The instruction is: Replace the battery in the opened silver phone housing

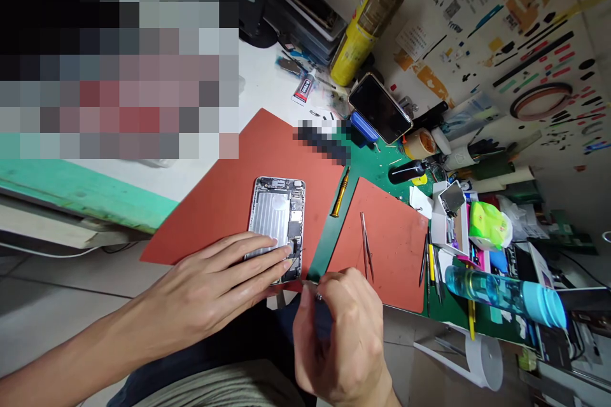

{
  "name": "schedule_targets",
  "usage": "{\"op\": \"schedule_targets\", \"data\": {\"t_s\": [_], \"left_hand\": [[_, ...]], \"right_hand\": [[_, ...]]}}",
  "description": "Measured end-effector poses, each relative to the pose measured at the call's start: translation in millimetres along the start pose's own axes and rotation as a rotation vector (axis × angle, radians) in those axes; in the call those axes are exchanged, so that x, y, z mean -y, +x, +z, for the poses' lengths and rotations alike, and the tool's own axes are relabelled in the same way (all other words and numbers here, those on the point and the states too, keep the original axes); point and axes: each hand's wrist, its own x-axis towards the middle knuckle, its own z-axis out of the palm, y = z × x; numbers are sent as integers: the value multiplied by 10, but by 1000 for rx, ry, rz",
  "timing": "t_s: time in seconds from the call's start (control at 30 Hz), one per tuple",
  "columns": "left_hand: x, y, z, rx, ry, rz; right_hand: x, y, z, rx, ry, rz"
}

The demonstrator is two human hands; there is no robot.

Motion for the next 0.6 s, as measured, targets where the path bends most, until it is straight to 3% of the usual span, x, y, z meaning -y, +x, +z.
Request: {"op": "schedule_targets", "data": {"t_s": [0.6], "left_hand": [[2, 5, 5, -2, 5, -1]], "right_hand": [[26, 56, -4, -10, -68, -54]]}}
